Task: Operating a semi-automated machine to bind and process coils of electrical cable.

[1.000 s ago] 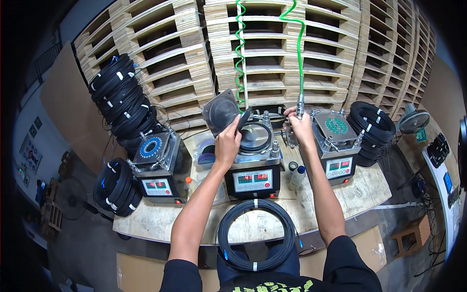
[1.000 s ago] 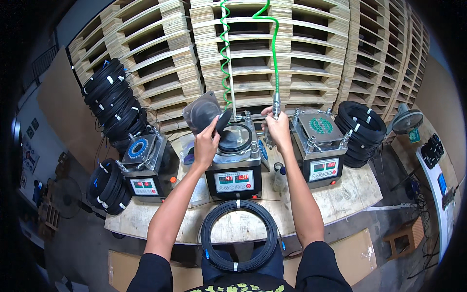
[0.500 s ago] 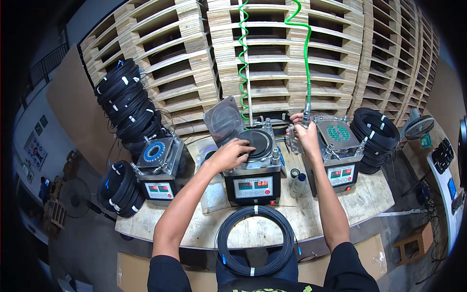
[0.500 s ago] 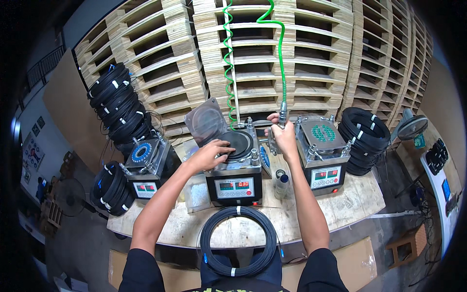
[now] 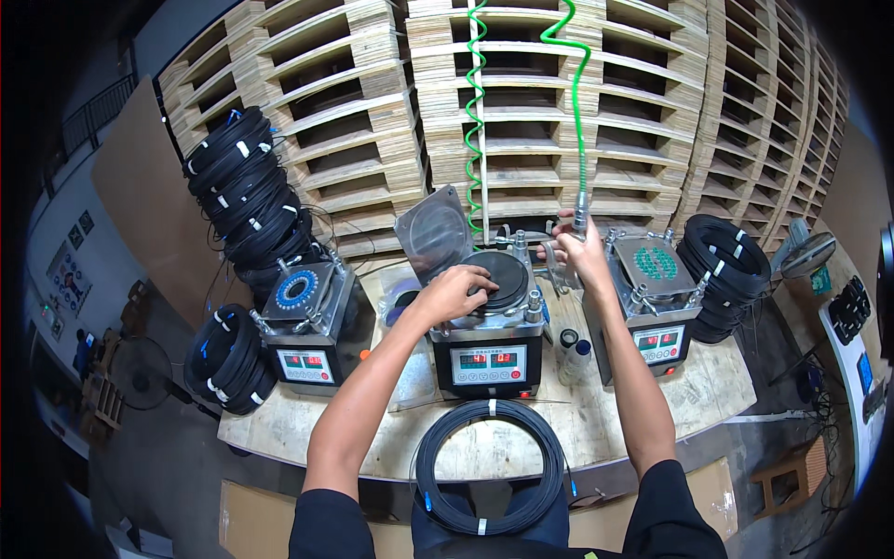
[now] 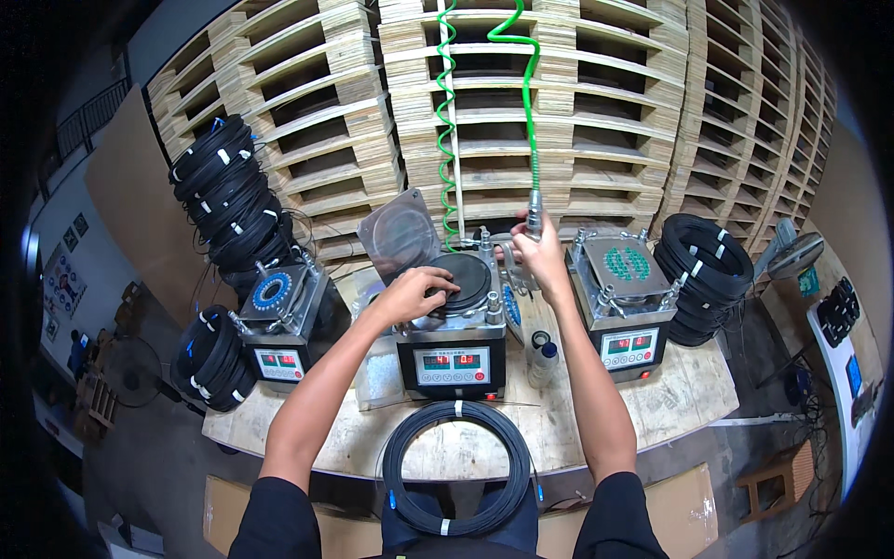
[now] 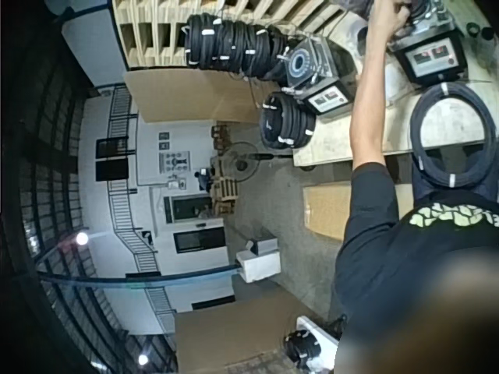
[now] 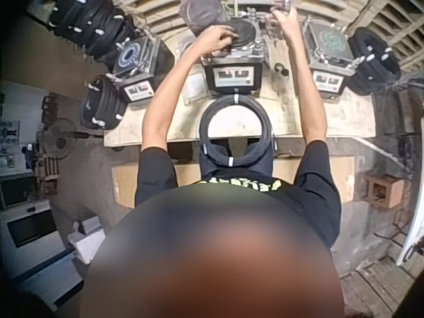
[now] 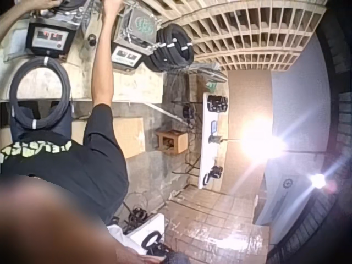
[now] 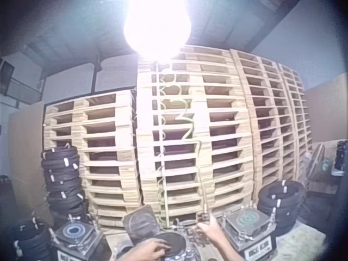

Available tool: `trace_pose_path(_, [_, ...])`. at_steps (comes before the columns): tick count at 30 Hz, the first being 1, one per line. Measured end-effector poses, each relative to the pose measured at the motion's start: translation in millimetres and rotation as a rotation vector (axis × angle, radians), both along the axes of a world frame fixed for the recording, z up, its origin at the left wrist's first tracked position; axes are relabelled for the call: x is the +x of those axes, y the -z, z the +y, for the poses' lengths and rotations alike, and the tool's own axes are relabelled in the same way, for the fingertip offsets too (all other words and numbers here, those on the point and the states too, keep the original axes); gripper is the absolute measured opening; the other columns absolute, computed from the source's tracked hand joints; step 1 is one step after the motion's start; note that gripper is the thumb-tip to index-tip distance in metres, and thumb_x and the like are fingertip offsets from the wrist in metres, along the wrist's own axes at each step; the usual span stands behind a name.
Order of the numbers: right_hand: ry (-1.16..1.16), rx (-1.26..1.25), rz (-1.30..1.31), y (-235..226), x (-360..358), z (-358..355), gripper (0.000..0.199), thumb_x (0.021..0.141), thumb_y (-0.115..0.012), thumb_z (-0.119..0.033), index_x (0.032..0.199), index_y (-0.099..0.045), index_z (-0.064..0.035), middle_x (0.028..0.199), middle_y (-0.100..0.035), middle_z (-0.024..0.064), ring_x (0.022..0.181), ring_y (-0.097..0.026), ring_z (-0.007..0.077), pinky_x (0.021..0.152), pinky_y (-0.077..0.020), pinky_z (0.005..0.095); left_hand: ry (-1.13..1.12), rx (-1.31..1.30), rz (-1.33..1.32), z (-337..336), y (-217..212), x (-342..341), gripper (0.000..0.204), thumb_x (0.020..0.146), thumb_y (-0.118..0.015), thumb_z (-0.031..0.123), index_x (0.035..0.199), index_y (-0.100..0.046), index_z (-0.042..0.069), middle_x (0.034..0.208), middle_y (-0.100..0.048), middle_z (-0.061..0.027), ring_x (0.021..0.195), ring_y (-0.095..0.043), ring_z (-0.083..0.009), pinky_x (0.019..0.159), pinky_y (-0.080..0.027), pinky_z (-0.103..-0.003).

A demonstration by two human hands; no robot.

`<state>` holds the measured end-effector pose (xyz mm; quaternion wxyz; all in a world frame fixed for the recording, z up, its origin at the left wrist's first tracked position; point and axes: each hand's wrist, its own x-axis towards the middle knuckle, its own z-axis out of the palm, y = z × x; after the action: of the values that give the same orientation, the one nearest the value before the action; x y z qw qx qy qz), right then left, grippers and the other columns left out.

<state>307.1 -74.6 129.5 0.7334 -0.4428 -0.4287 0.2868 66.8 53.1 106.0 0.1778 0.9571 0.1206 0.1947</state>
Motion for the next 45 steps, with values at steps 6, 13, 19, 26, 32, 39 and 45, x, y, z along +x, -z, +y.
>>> trace_pose_path(6, [0.138, -0.386, -0.963, -40.5, 37.0, 79.5, 0.033, 0.084, -0.075, -0.03, 0.088, -0.067, 0.002, 0.075, -0.068, 0.012, 0.07, -0.069, 0.019, 0.064, -0.0529, 0.0369, -0.257, -0.122, -0.195, 5.8, 12.7, 5.2, 0.023, 0.086, -0.054, 0.005, 0.098, -0.071, -0.003, 0.102, -0.07, -0.0232, 0.096, -0.068, -0.0369, 0.089, -0.052, -0.043])
trace_pose_path(13, [0.191, -0.344, -0.84, -41.6, 53.0, 176.2, 0.04, 0.077, -0.086, -0.03, 0.087, -0.069, 0.0044, 0.077, -0.072, 0.0176, 0.074, -0.07, 0.0242, 0.07, -0.0536, 0.0404, -0.484, 0.024, -0.469, 1.7, 17.2, 0.4, 0.013, 0.089, -0.049, 0.003, 0.087, -0.06, -0.002, 0.091, -0.059, -0.0226, 0.094, -0.058, -0.0416, 0.085, -0.046, -0.052])
trace_pose_path(19, [0.293, -0.277, -0.856, 3.2, 95.9, 221.5, 0.024, 0.086, -0.07, -0.003, 0.11, -0.069, 0.0045, 0.082, -0.073, 0.0121, 0.068, -0.069, 0.0161, 0.062, -0.0547, 0.0316, -0.471, 0.028, -0.466, -3.4, 13.1, 17.0, 0.009, 0.089, -0.051, -0.001, 0.097, -0.054, -0.001, 0.095, -0.058, -0.0224, 0.095, -0.057, -0.0426, 0.082, -0.047, -0.051])
trace_pose_path(26, [0.263, -0.208, -0.771, 6.7, 57.3, 184.1, 0.026, 0.086, -0.061, -0.002, 0.11, -0.071, 0.0021, 0.1, -0.074, 0.0216, 0.098, -0.073, 0.0309, 0.085, -0.0563, 0.0399, -0.546, -0.009, -0.566, 1.3, 19.7, 2.4, 0.015, 0.087, -0.05, -0.005, 0.101, -0.051, -0.003, 0.095, -0.057, -0.0233, 0.095, -0.057, -0.0435, 0.085, -0.045, -0.051])
trace_pose_path(32, [0.307, -0.088, -0.666, 19.0, 41.4, 64.3, 0.029, 0.091, -0.052, 0.001, 0.115, -0.067, 0.0003, 0.082, -0.07, 0.0135, 0.077, -0.069, 0.0218, 0.074, -0.0543, 0.0339, -0.646, -0.021, -0.846, -8.7, 15.9, 0.7, 0.014, 0.089, -0.045, 0.001, 0.101, -0.048, -0.005, 0.102, -0.047, -0.0232, 0.096, -0.051, -0.0429, 0.087, -0.041, -0.05])
trace_pose_path(39, [0.555, -0.106, -0.453, 105.1, 18.1, -91.8, 0.04, 0.091, -0.039, 0.009, 0.123, -0.061, 0.0001, 0.101, -0.067, 0.0111, 0.089, -0.065, 0.0169, 0.083, -0.0549, 0.0299, -0.969, -0.041, -1.15, 14.3, 46.8, 18.2, 0.016, 0.088, -0.057, 0.007, 0.099, -0.048, -0.001, 0.099, -0.046, -0.0166, 0.098, -0.048, -0.0312, 0.091, -0.04, -0.044])
trace_pose_path(45, [0.569, -0.356, -0.384, 223.4, -8.4, -144.6, 0.046, 0.087, -0.047, 0.01, 0.131, -0.054, 0.0, 0.114, -0.065, 0.017, 0.097, -0.066, 0.022, 0.086, -0.0536, 0.0315, -0.673, -0.91, -1.146, 58.4, 86.5, -8.9, 0.028, 0.091, -0.058, 0.018, 0.112, -0.056, 0.0, 0.104, -0.061, -0.0057, 0.092, -0.057, -0.015, 0.082, -0.047, -0.031])
